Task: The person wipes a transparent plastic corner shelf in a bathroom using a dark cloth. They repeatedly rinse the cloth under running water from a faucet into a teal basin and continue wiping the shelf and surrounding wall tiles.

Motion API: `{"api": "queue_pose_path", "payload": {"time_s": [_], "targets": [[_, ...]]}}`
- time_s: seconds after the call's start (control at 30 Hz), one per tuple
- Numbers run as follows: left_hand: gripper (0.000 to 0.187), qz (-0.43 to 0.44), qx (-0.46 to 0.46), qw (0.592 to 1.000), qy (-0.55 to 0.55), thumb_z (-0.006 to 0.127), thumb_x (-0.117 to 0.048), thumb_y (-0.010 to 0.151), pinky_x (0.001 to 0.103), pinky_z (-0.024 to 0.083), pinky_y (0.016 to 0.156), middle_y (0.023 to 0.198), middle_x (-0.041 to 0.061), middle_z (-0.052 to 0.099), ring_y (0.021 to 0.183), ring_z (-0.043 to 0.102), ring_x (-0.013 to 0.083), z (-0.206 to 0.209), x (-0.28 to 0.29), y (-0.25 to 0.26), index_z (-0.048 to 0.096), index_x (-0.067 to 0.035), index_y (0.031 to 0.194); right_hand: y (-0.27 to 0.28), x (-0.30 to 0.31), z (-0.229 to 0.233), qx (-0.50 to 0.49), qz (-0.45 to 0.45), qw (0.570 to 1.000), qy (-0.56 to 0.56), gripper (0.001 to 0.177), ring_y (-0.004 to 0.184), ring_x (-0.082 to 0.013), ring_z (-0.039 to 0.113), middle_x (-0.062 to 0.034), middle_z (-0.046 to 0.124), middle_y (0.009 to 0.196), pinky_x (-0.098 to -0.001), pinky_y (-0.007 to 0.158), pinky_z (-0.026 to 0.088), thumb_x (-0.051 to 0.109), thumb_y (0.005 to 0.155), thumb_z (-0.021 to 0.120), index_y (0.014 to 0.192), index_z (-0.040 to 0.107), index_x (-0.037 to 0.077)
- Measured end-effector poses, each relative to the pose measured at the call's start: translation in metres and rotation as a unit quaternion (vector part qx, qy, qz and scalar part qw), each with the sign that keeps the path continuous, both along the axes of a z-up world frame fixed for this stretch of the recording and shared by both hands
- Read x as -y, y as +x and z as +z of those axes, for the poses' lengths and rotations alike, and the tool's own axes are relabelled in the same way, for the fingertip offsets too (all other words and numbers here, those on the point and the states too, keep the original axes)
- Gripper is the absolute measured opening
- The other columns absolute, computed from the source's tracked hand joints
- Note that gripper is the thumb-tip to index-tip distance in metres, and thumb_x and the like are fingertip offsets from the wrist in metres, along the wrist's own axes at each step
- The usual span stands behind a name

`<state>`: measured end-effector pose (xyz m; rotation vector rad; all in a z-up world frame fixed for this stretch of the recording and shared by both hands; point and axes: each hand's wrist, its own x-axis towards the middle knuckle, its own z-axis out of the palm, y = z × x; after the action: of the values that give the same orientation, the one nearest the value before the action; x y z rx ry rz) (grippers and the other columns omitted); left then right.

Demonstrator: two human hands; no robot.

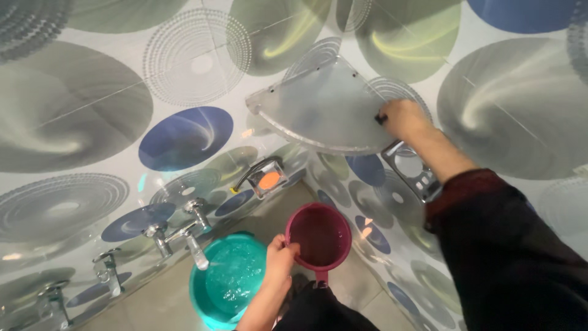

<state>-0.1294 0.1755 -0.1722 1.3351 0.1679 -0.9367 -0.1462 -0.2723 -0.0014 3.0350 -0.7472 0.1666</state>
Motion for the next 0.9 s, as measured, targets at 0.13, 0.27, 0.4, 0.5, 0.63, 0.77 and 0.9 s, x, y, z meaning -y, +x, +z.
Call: {"api": "queue_pose_path", "payload": {"time_s": [0.13, 0.27, 0.4, 0.5, 0.63, 0.77, 0.9], "targets": [[0.016, -0.036, 0.009, 0.999, -0.023, 0.064, 0.006, 0.075, 0.031, 0.041, 0.053, 0.07, 0.006, 0.061, 0.059, 0.054, 0.016, 0.003, 0.006, -0.001, 0.06, -0.002, 0.088, -0.027, -0.025, 0.027, -0.052, 0.04, 0.996, 0.06, 0.026, 0.104, -0.0346, 0.068, -0.0109, 0.072, 0.115, -0.0433, 0.094, 0.053, 0.017, 0.076, 0.075, 0.101, 0.081, 0.014], [0.017, -0.045, -0.005, 0.999, -0.01, 0.063, 0.006, 0.075, 0.03, 0.04, 0.051, 0.069, 0.005, 0.06, 0.057, 0.054, 0.0149, 0.007, 0.008, -0.001, 0.062, -0.005, 0.088, -0.003, -0.049, 0.011, -0.033, 0.127, 0.985, 0.115, 0.021, 0.103, -0.0322, 0.068, -0.0101, 0.074, 0.11, -0.0418, 0.094, 0.052, 0.02, 0.082, 0.074, 0.1, 0.081, 0.014], [0.013, -0.053, 0.001, 0.999, -0.011, 0.064, 0.004, 0.077, 0.03, 0.041, 0.051, 0.069, 0.005, 0.061, 0.057, 0.054, 0.0156, 0.003, 0.008, 0.002, 0.06, -0.004, 0.086, -0.002, -0.053, 0.008, 0.032, 0.212, 0.949, 0.233, 0.02, 0.101, -0.0281, 0.069, -0.0084, 0.074, 0.109, -0.0393, 0.09, 0.054, 0.014, 0.083, 0.07, 0.1, 0.08, 0.013], [0.013, -0.051, 0.003, 0.998, -0.025, 0.063, 0.004, 0.077, 0.03, 0.041, 0.051, 0.069, 0.006, 0.062, 0.058, 0.055, 0.0156, 0.003, 0.015, 0.004, 0.06, -0.004, 0.086, -0.01, -0.034, 0.013, -0.025, 0.192, 0.951, 0.242, 0.019, 0.1, -0.0284, 0.067, -0.0068, 0.073, 0.11, -0.04, 0.089, 0.052, 0.012, 0.083, 0.069, 0.099, 0.079, 0.011], [0.017, -0.039, -0.003, 0.999, -0.01, 0.062, 0.007, 0.075, 0.03, 0.04, 0.051, 0.069, 0.005, 0.061, 0.058, 0.055, 0.0153, 0.008, 0.007, 0.009, 0.06, -0.006, 0.086, -0.019, -0.009, 0.013, -0.039, 0.122, 0.983, 0.134, 0.02, 0.101, -0.0287, 0.069, -0.0066, 0.074, 0.107, -0.0398, 0.093, 0.054, 0.004, 0.078, 0.067, 0.091, 0.081, 0.011], [0.016, -0.042, 0.026, 0.999, 0.003, 0.064, 0.007, 0.073, 0.029, 0.037, 0.051, 0.067, 0.004, 0.058, 0.057, 0.051, 0.0138, 0.01, 0.003, 0.01, 0.061, -0.005, 0.084, -0.003, -0.046, 0.008, 0.016, 0.164, 0.96, 0.228, 0.016, 0.095, -0.0289, 0.07, -0.0071, 0.073, 0.101, -0.0405, 0.085, 0.055, 0.013, 0.082, 0.072, 0.097, 0.078, 0.014], [0.016, -0.041, 0.022, 0.999, -0.007, 0.063, 0.007, 0.074, 0.029, 0.037, 0.05, 0.066, 0.004, 0.059, 0.056, 0.052, 0.0142, 0.007, 0.004, 0.006, 0.059, -0.006, 0.082, 0.033, -0.097, -0.002, 0.064, 0.178, 0.951, 0.243, 0.015, 0.093, -0.0304, 0.069, -0.0087, 0.074, 0.099, -0.0415, 0.082, 0.054, 0.013, 0.083, 0.073, 0.098, 0.076, 0.012]]}}
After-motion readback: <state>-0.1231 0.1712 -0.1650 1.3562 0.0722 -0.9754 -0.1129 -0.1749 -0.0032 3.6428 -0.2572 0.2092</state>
